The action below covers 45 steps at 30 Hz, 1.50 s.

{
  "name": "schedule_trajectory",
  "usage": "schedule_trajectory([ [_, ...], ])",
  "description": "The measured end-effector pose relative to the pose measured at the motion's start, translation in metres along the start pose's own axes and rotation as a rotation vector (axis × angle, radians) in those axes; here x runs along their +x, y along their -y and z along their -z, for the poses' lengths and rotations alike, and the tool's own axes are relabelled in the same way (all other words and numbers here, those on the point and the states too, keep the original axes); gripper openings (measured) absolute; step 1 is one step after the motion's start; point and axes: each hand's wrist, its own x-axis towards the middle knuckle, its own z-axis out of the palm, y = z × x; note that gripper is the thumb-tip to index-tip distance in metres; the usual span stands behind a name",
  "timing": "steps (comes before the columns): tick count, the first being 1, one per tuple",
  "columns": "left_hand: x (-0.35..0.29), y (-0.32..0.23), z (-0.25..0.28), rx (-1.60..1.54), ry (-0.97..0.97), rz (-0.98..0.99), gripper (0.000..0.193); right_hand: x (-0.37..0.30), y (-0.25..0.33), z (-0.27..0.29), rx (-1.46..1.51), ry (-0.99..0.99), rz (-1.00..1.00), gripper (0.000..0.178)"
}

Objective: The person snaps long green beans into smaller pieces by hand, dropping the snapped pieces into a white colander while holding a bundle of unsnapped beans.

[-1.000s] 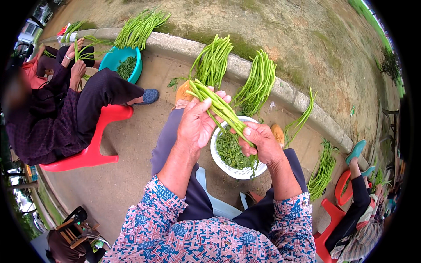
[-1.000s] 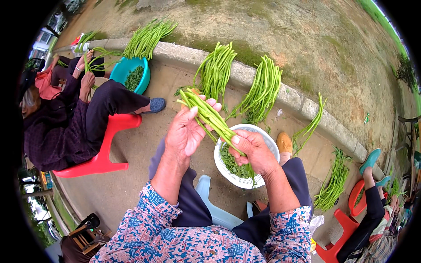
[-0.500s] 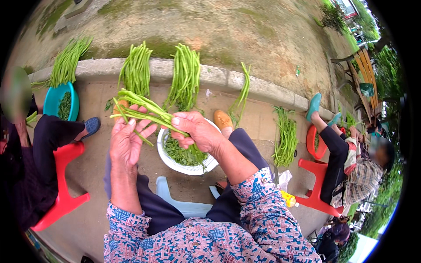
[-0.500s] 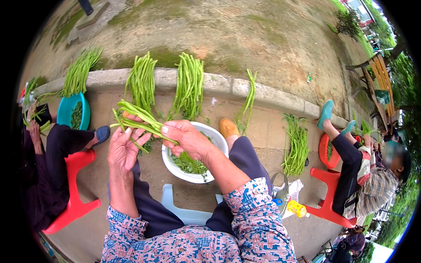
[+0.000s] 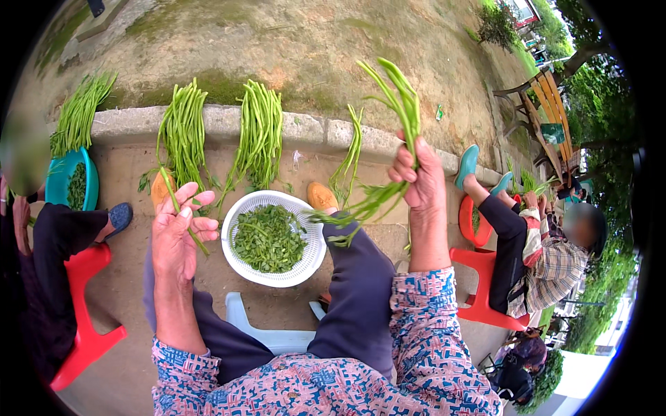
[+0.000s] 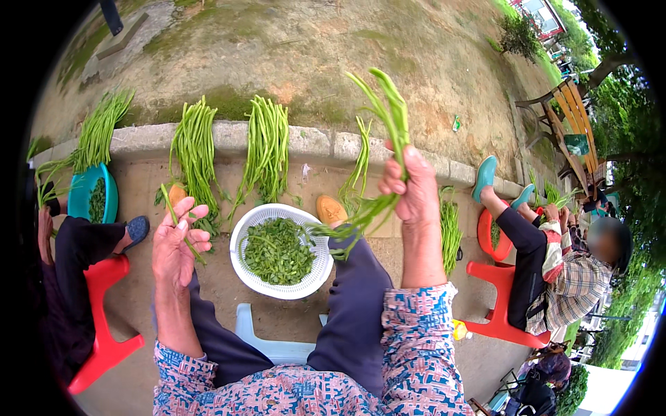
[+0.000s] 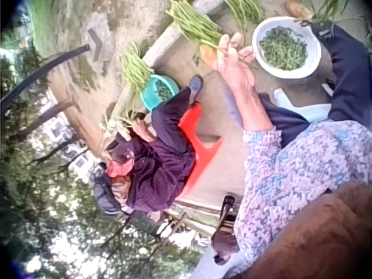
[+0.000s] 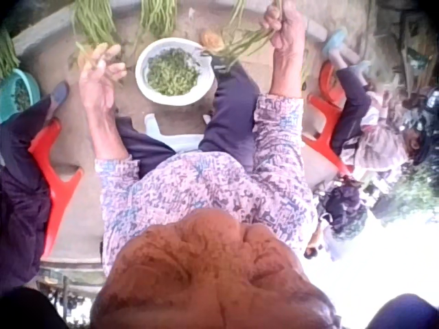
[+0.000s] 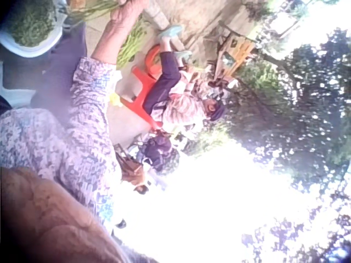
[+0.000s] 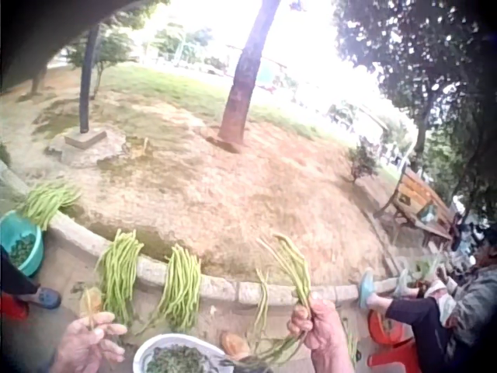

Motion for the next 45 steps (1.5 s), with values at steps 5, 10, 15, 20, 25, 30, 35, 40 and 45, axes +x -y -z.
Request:
schedule_trajectory([
  [5, 0.001, 0.007, 0.002, 0.054, -0.055, 0.005, 0.039, 0.009, 0.001, 0.069, -0.152, -0.177, -0.064, 0.035],
  [10, 0.006, 0.015, -0.001, 0.073, -0.071, 0.034, 0.04, 0.029, -0.021, 0.108, -0.173, -0.292, -0.125, 0.03],
  [15, 0.01, 0.018, -0.003, 0.112, -0.086, 0.055, 0.041, 0.064, -0.023, 0.121, -0.3, -0.308, -0.18, 0.025],
  [20, 0.018, 0.023, -0.01, 0.139, -0.109, 0.107, 0.04, 0.069, 0.0, 0.145, -0.392, -0.311, -0.133, 0.026],
  [25, 0.016, 0.026, -0.012, 0.16, -0.127, 0.118, 0.038, 0.073, -0.016, 0.16, -0.392, -0.314, -0.155, 0.026],
  [30, 0.018, 0.03, -0.013, 0.185, -0.134, 0.113, 0.038, 0.093, -0.023, 0.167, -0.357, -0.34, -0.16, 0.025],
  [35, 0.017, 0.032, -0.012, 0.2, -0.163, 0.136, 0.037, 0.141, -0.016, 0.157, -0.405, -0.286, -0.121, 0.025],
  [40, 0.016, 0.036, -0.012, 0.216, -0.199, 0.179, 0.037, 0.186, -0.033, 0.147, -0.438, -0.248, -0.108, 0.019],
  [45, 0.018, 0.037, -0.015, 0.214, -0.21, 0.206, 0.038, 0.199, -0.125, 0.173, -0.686, -0.289, -0.195, 0.02],
])
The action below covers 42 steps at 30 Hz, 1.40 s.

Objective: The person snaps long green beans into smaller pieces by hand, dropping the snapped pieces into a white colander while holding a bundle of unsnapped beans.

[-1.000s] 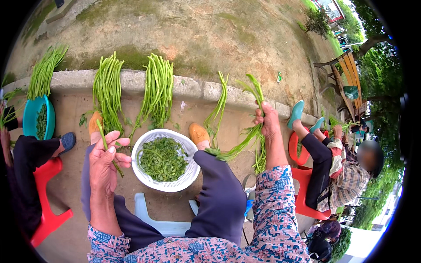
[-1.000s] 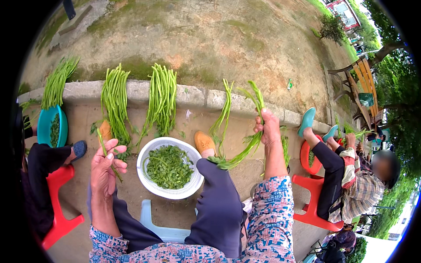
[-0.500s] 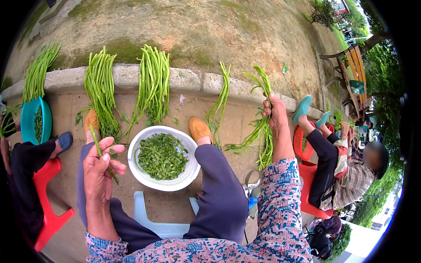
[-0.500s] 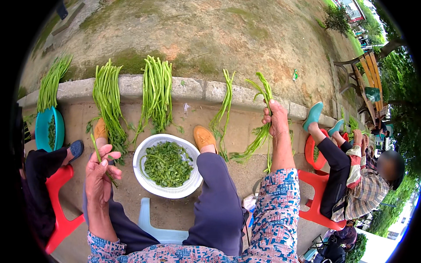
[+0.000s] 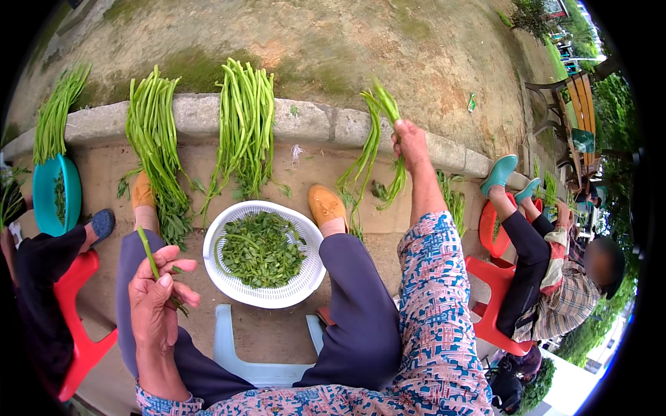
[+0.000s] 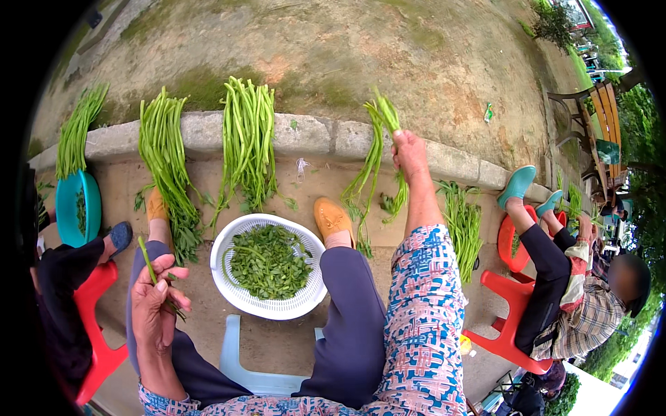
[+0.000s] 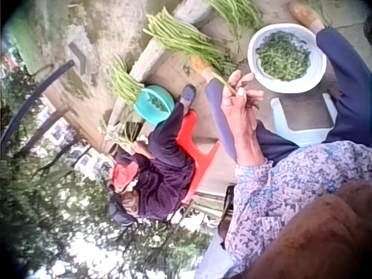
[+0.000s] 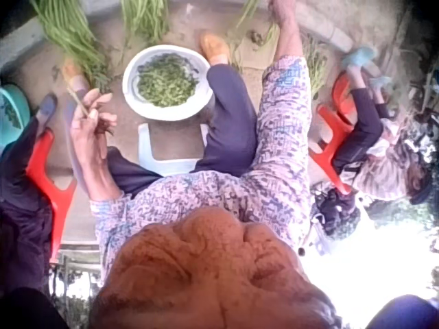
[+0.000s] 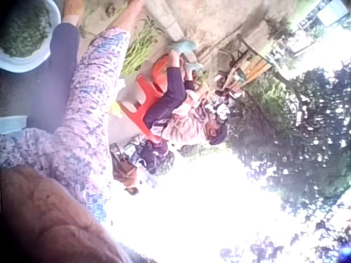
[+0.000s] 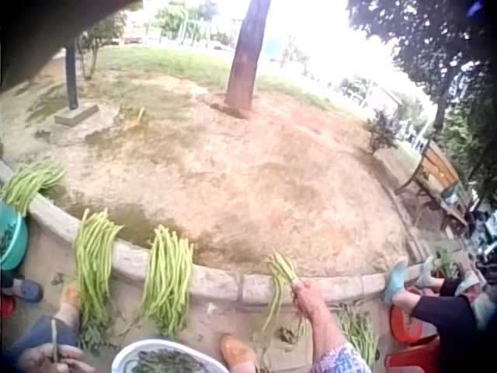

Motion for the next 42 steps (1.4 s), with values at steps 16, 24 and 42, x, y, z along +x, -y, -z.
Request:
schedule_trajectory([
  [16, 0.0, 0.004, -0.002, 0.005, -0.011, 0.028, 0.04, -0.007, -0.065, -0.028, 0.098, -0.172, -0.056, 0.023],
  [24, 0.001, 0.004, -0.004, 0.017, 0.001, 0.046, 0.04, 0.019, -0.096, -0.019, -0.117, -0.362, 0.105, 0.027],
  [42, 0.0, 0.004, -0.01, 0.017, -0.033, 0.067, 0.039, -0.006, -0.058, -0.056, -0.704, -0.461, 0.089, 0.042],
])
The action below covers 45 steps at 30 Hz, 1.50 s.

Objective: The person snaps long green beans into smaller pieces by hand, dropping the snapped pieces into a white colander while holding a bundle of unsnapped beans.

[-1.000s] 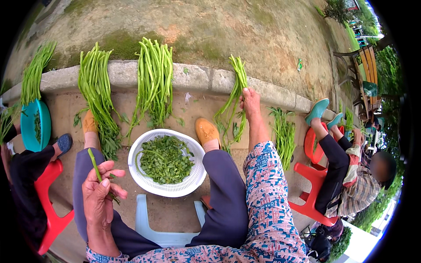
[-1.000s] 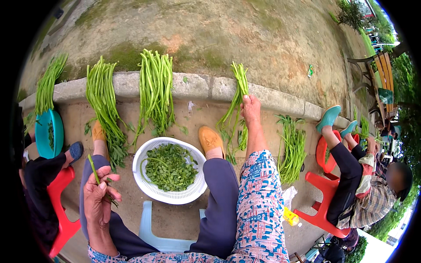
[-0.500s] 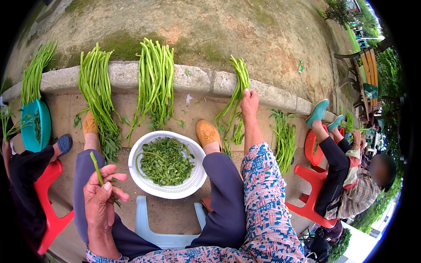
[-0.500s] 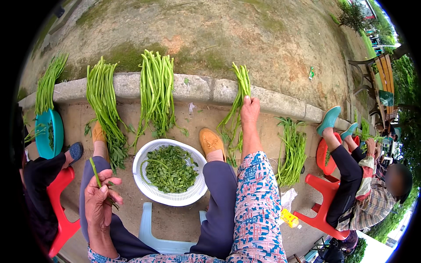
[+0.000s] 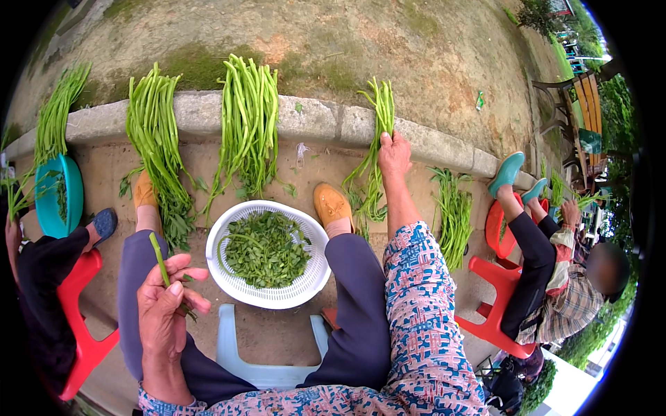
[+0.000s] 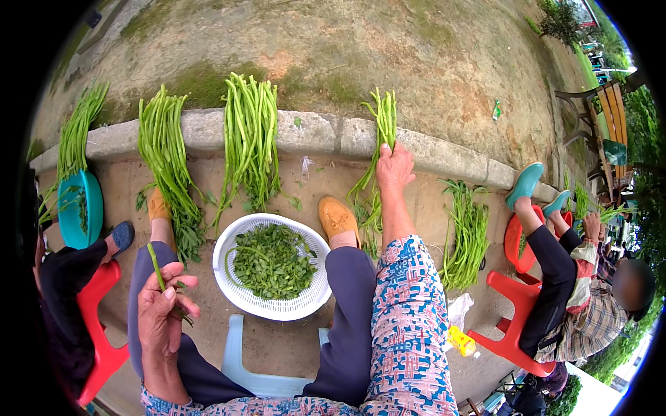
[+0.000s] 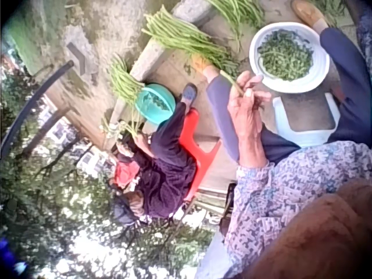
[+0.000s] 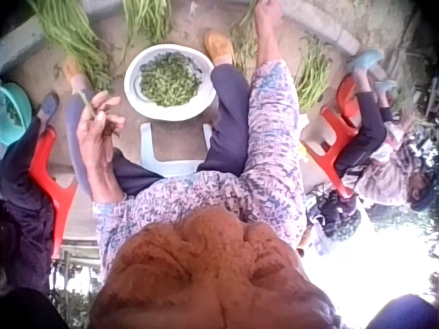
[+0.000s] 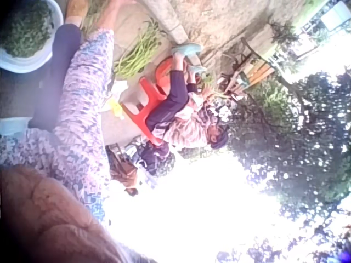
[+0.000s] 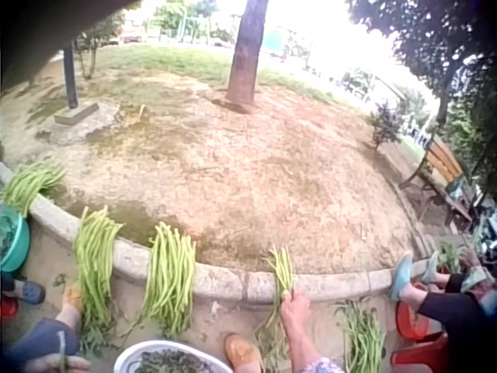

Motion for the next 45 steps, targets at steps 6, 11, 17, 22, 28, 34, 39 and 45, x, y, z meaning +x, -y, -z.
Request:
schedule_trajectory([
  [6, -0.003, 0.001, -0.001, -0.095, 0.054, 0.008, 0.037, -0.01, -0.016, 0.018, 0.08, -0.021, 0.19, 0.045],
  [11, 0.004, 0.0, -0.004, -0.243, 0.128, 0.02, 0.036, -0.118, 0.083, 0.066, 0.77, 0.628, 0.161, 0.028],
  [17, 0.01, 0.017, 0.012, -0.447, 0.105, 0.042, 0.037, -0.238, 0.171, 0.091, 0.797, 1.214, 0.659, 0.02],
  [22, 0.016, 0.022, 0.009, -0.548, 0.113, 0.013, 0.034, -0.271, 0.191, 0.091, 0.606, 1.092, 0.926, 0.012],
  [28, 0.013, 0.031, 0.004, -0.529, 0.136, -0.004, 0.038, -0.264, 0.18, 0.084, 0.563, 1.129, 0.959, 0.013],
  [34, 0.007, 0.018, 0.002, -0.256, 0.078, 0.009, 0.058, -0.155, 0.122, 0.055, 0.516, 0.576, 0.518, 0.015],
  [39, 0.005, 0.014, 0.0, -0.197, 0.069, 0.031, 0.058, -0.039, 0.041, 0.049, 0.168, 0.108, 0.335, 0.017],
  [45, 0.004, 0.01, -0.001, -0.167, 0.023, 0.041, 0.046, 0.032, 0.029, 0.054, -0.045, 0.067, 0.229, 0.019],
])
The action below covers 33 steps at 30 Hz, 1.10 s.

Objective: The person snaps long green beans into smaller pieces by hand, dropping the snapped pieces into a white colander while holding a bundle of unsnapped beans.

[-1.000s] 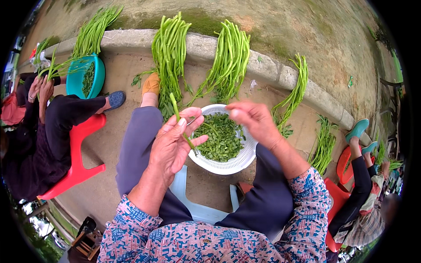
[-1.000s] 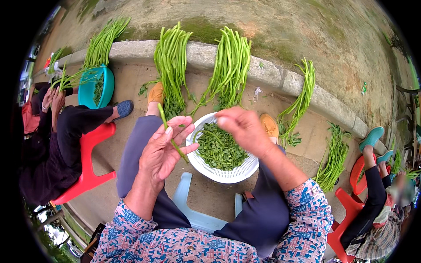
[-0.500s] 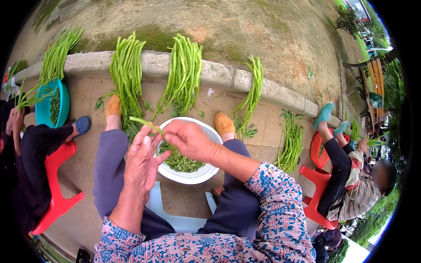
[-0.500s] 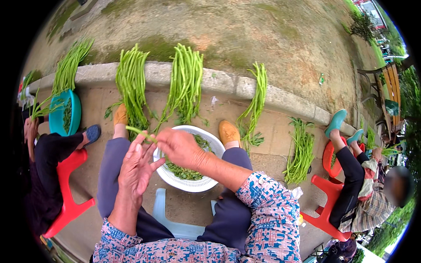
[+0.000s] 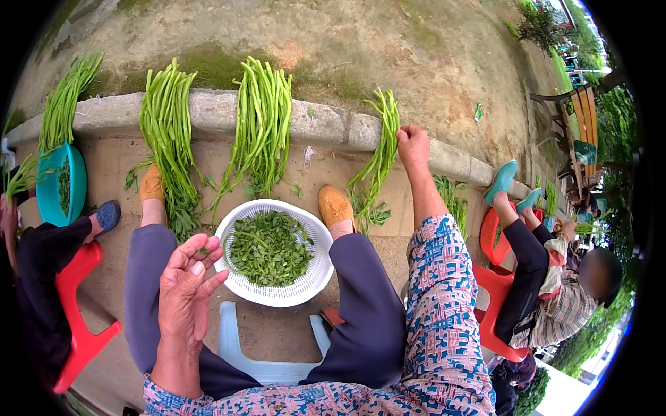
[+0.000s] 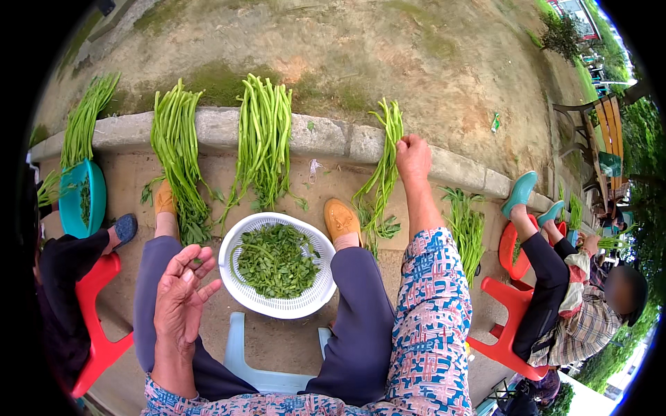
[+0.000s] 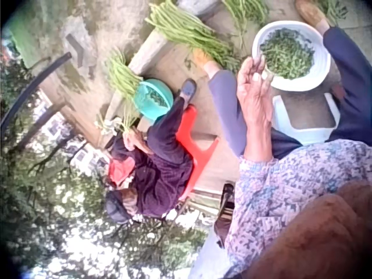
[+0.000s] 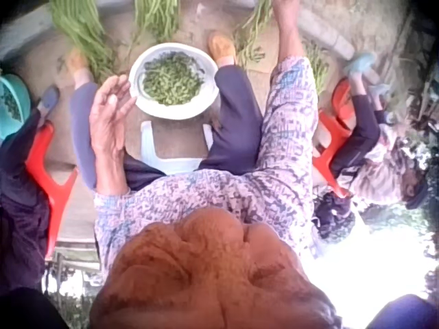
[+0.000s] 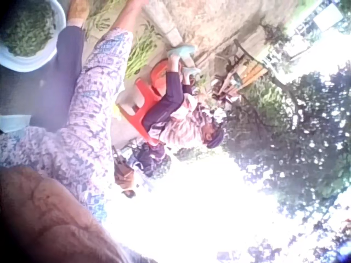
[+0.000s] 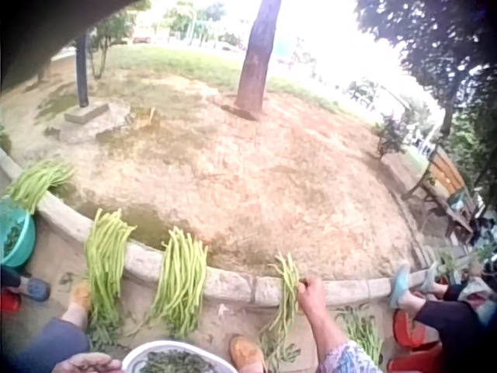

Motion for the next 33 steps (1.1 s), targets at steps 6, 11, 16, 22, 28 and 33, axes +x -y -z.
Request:
schedule_trajectory([
  [6, 0.004, 0.0, 0.002, 0.04, -0.005, 0.001, 0.039, 0.035, 0.007, -0.014, 0.054, -0.107, 0.021, 0.017],
  [11, 0.004, -0.001, -0.001, 0.049, -0.027, -0.006, 0.039, 0.041, -0.004, -0.019, 0.175, -0.151, 0.033, 0.018],
  [16, 0.003, -0.003, -0.002, 0.066, -0.03, 0.005, 0.04, 0.043, -0.009, -0.022, 0.045, -0.109, 0.074, 0.018],
  [22, 0.001, -0.006, 0.0, 0.054, -0.046, 0.018, 0.044, 0.033, -0.001, -0.025, -0.173, -0.007, 0.034, 0.019],
  [28, -0.003, -0.009, 0.007, 0.022, -0.028, 0.007, 0.044, 0.015, 0.012, -0.017, -0.182, -0.024, 0.079, 0.023],
  [33, -0.009, -0.013, 0.012, 0.018, -0.012, -0.019, 0.043, -0.007, 0.038, -0.019, -0.069, -0.023, 0.105, 0.023],
])
